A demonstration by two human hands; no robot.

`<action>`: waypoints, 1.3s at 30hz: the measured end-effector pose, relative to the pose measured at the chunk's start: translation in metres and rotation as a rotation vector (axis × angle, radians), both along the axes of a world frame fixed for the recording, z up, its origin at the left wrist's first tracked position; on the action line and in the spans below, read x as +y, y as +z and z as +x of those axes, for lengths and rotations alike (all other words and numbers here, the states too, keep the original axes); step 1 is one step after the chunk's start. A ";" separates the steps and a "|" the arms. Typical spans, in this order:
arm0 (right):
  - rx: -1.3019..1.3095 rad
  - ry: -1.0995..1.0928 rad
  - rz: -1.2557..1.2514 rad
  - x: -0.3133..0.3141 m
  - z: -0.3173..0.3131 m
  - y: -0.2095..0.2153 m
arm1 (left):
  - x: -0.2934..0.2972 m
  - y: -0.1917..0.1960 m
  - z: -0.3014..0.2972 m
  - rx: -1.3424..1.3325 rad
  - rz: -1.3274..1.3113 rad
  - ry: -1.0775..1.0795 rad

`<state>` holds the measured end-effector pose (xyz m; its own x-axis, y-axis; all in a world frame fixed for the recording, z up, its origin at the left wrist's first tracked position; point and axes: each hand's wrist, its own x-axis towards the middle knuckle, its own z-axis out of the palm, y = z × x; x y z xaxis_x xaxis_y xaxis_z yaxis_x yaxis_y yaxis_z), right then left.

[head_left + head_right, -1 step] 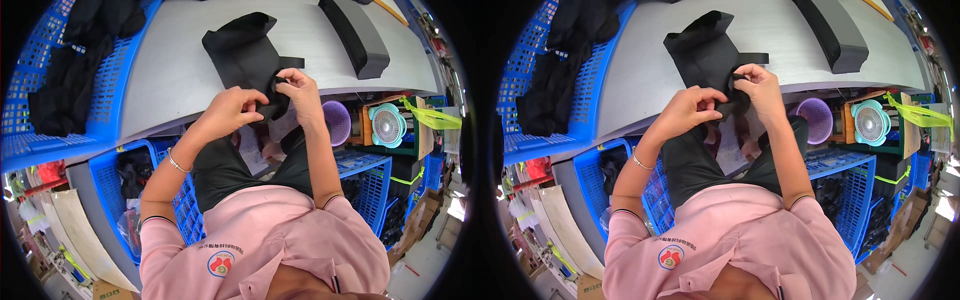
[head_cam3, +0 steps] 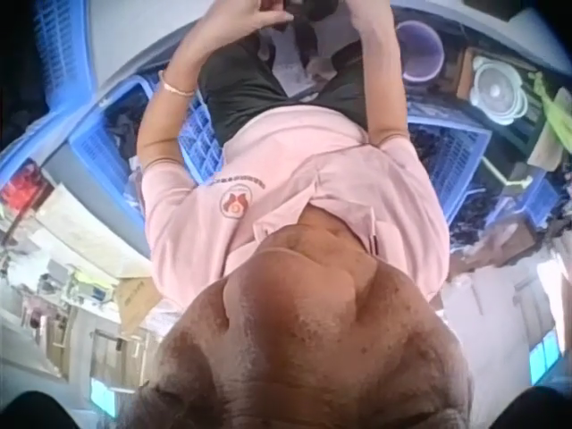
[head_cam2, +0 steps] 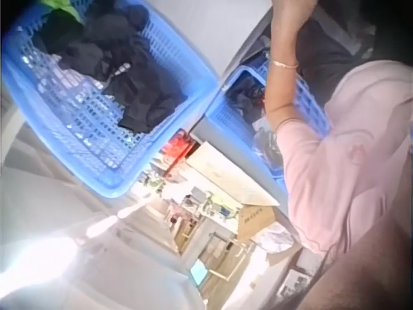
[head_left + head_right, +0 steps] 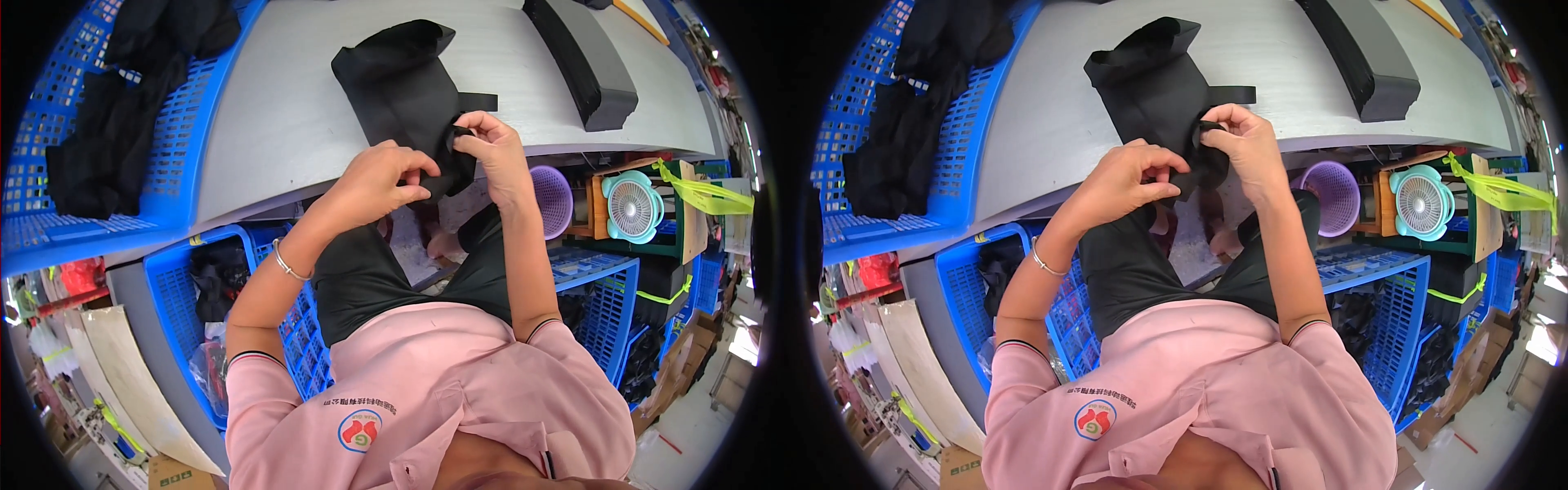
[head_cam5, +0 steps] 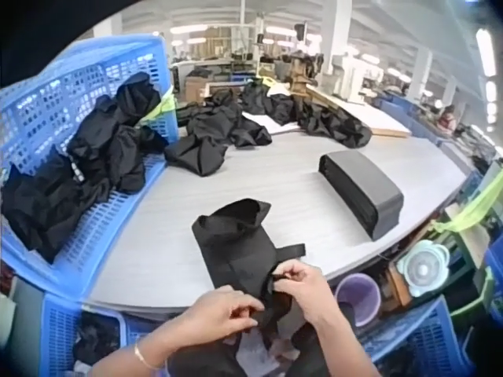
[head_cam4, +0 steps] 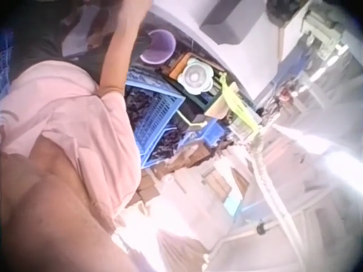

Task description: The person is manually fitting black fabric covers onto grey foam-like padding components at a workbench.

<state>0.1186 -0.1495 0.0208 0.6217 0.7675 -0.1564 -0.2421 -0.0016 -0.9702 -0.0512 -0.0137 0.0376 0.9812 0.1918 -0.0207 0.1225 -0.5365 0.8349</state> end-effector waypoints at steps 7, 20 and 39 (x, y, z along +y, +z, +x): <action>0.032 0.183 -0.092 -0.011 0.017 0.017 | -0.004 0.004 0.003 -0.162 0.190 -0.034; -0.008 0.385 -0.088 -0.012 0.015 0.031 | 0.004 0.002 0.010 -0.350 -0.010 0.328; -0.456 -0.141 -0.017 -0.005 -0.017 0.012 | 0.007 -0.004 0.018 -0.456 -0.889 0.472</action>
